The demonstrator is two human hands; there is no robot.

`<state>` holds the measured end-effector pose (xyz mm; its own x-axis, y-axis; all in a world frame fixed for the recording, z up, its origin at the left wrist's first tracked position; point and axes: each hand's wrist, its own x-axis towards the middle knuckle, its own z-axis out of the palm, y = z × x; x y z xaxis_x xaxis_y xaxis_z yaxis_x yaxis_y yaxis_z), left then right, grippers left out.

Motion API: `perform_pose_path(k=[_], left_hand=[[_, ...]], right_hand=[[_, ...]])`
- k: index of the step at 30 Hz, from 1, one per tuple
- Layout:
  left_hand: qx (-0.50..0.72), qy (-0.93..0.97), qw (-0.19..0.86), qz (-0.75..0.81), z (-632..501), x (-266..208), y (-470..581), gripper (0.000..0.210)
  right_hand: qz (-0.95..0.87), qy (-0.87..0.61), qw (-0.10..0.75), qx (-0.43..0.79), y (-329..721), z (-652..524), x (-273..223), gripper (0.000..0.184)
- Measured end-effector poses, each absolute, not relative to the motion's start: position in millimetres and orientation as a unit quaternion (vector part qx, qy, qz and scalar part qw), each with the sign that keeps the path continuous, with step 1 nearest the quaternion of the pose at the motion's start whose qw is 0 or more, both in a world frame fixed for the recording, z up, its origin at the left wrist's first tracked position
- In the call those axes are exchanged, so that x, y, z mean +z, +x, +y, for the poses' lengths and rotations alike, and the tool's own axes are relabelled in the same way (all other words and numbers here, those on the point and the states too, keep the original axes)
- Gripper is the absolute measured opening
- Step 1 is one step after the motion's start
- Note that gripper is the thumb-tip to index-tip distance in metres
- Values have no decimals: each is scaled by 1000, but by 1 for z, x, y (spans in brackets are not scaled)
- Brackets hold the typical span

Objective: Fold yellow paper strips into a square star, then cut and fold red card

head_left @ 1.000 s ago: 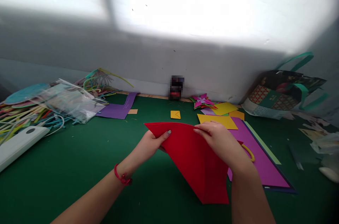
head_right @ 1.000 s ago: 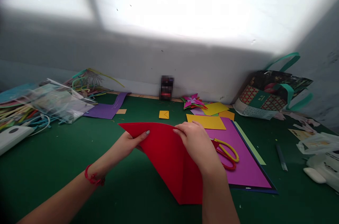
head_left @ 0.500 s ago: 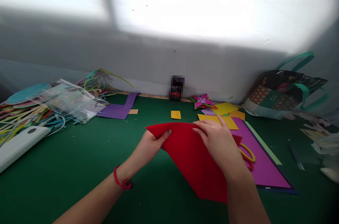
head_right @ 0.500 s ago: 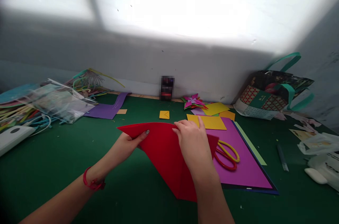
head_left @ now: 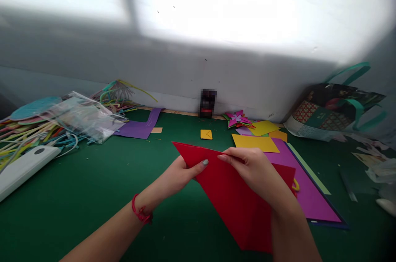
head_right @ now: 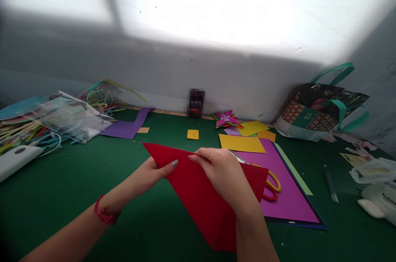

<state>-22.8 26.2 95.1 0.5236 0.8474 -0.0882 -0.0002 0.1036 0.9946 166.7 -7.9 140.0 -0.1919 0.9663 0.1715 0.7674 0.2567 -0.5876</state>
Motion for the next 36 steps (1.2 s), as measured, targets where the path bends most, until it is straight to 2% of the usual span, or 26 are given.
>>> perform_pose_path(k=[9,16,22,26,30,36], left_hand=[[328,556,672,364,30,96,-24,54],[382,611,580,379,39,99,-35,33],[293,718,496,391,41,96,-41,27],[299,744,466,375,39,94,-41,26],[304,726,494,370,39,94,-41,25],[288,662,585,369,40,101,-39,27]], right_hand=[[-753,-580,237,201,181,-4,137,32],[-769,-578,239,129,184,4,129,26],[-777,-577,195,159,188,4,128,27],[-762,-578,189,221,192,3,130,30],[-762,-545,211,281,191,4,132,27],[-765,-529,222,294,197,5,132,28]])
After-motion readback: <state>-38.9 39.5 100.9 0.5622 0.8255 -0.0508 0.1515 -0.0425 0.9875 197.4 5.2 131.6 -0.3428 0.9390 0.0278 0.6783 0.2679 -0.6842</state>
